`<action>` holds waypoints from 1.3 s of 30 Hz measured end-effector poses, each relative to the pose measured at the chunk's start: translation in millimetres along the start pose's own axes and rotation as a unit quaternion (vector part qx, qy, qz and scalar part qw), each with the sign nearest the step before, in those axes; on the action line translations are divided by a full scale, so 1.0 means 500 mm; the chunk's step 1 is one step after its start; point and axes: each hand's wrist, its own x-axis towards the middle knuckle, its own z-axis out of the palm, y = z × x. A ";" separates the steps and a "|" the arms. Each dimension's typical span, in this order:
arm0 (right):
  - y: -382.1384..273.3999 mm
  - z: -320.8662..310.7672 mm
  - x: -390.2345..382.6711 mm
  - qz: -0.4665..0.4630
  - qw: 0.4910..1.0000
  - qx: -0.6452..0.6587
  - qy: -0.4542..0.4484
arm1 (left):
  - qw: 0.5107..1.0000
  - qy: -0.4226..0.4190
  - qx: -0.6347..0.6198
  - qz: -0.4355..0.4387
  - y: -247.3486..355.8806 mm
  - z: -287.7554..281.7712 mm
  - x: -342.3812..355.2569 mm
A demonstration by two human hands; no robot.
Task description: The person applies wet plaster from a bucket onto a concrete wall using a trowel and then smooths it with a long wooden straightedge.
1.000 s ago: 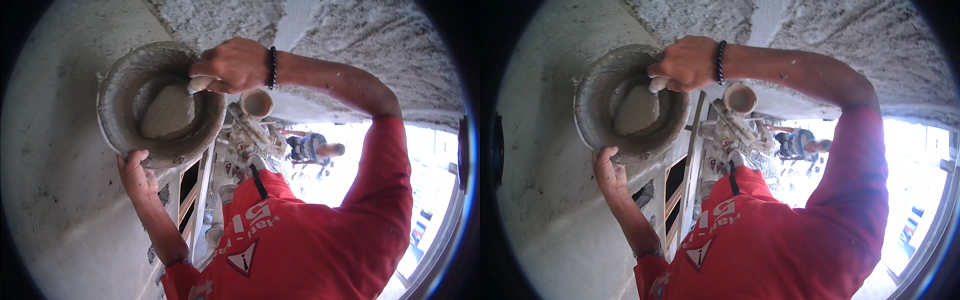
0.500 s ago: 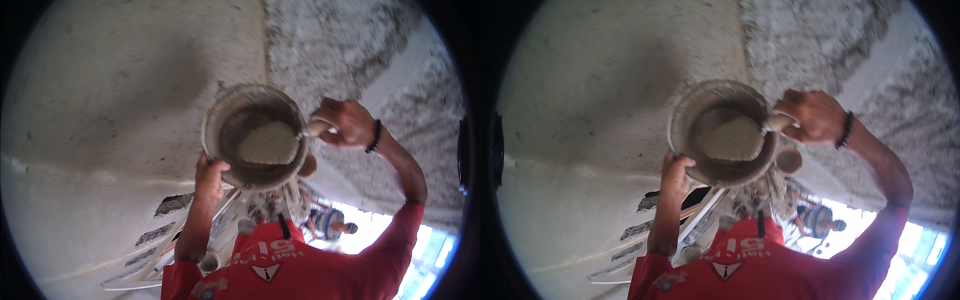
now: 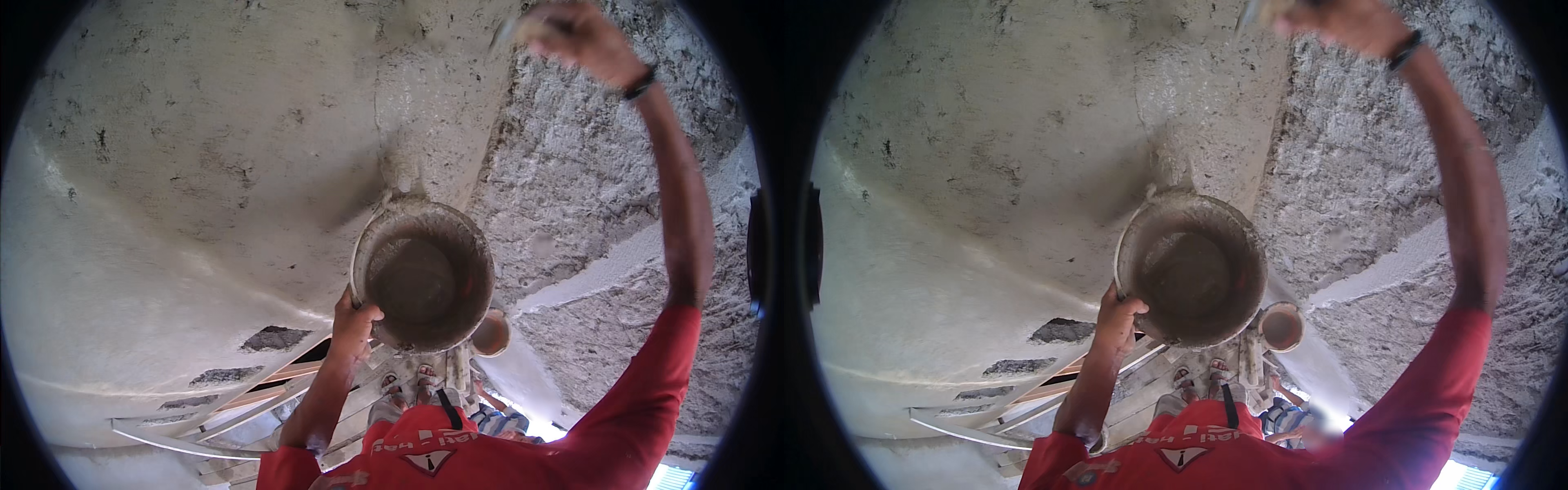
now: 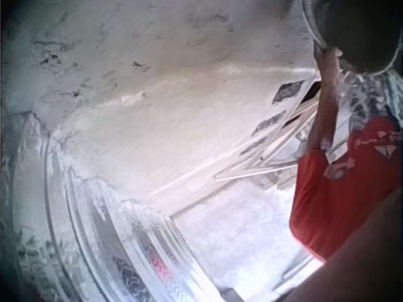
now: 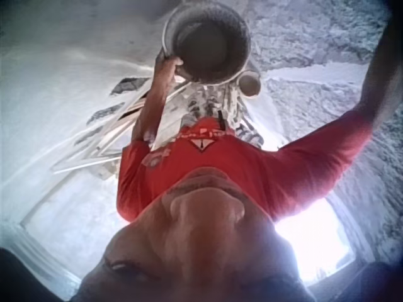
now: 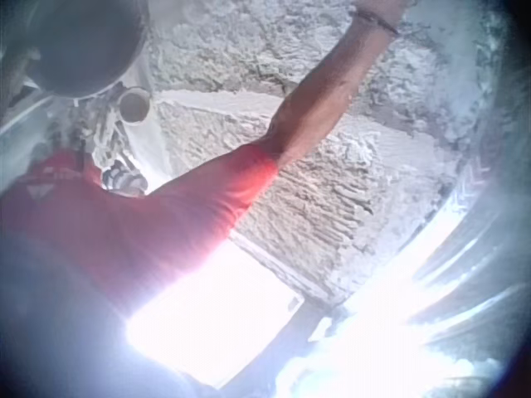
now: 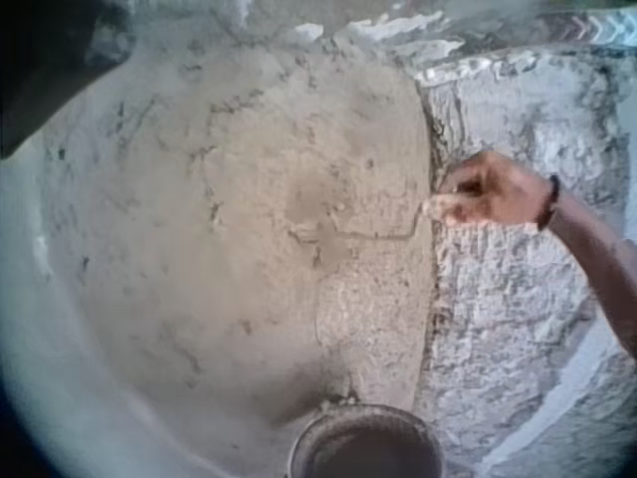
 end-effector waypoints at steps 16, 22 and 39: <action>-0.123 0.356 -0.328 -0.042 0.891 -0.389 -0.231 | 0.990 -0.049 0.131 -0.006 0.057 0.090 0.024; -0.070 0.459 -0.380 0.018 0.933 -0.239 -0.270 | 0.988 -0.093 0.108 0.051 0.045 0.124 0.043; -0.094 0.238 -0.284 -0.055 0.996 -0.003 -0.066 | 0.998 -0.027 0.036 0.032 0.093 0.046 0.025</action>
